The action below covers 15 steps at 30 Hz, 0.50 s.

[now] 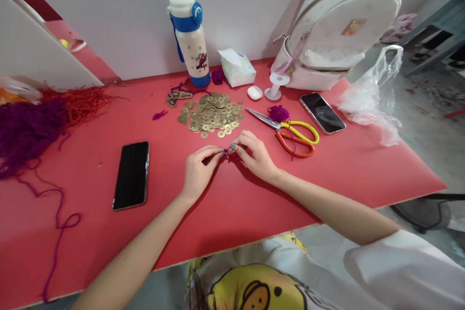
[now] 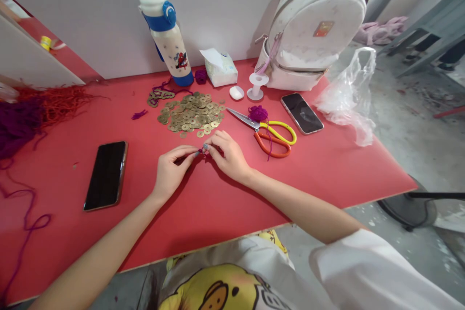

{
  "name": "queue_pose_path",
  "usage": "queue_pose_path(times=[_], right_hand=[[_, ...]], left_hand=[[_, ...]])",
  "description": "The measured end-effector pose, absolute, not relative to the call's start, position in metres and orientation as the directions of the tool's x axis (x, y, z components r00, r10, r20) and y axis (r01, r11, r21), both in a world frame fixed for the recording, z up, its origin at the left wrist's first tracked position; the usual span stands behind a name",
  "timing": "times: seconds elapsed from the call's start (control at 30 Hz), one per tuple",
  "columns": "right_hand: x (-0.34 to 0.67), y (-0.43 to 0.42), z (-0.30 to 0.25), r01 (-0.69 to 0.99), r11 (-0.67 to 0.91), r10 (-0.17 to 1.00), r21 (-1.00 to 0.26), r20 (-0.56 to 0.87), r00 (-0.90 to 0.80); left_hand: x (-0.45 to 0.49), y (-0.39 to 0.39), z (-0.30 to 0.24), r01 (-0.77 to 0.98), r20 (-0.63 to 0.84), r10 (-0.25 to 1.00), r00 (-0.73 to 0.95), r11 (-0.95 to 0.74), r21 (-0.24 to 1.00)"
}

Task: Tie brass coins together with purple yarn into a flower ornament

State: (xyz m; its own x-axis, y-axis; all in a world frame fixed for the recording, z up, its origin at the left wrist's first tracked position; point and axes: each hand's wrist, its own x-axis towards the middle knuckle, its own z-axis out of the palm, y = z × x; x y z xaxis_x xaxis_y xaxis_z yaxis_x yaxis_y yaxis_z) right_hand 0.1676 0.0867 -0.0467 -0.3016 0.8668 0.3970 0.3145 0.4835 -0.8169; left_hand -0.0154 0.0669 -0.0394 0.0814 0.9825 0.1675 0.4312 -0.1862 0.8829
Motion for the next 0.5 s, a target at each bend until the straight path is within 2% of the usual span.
queue_pose_path(times=[0.27,0.5], right_hand=[[0.1663,0.0867,-0.0472,0.298,0.483,0.868,-0.823,0.406,-0.287],[0.1733,0.0890,-0.0428,0.272,0.575,0.800,-0.771,0.462,-0.382]], left_hand=[[-0.0157,0.0665,-0.0407,0.418,0.148,0.985,0.091,-0.173,0.892],[-0.0154,0.0677,-0.0396,0.336,0.147,0.988,0.047,-0.154,0.929]])
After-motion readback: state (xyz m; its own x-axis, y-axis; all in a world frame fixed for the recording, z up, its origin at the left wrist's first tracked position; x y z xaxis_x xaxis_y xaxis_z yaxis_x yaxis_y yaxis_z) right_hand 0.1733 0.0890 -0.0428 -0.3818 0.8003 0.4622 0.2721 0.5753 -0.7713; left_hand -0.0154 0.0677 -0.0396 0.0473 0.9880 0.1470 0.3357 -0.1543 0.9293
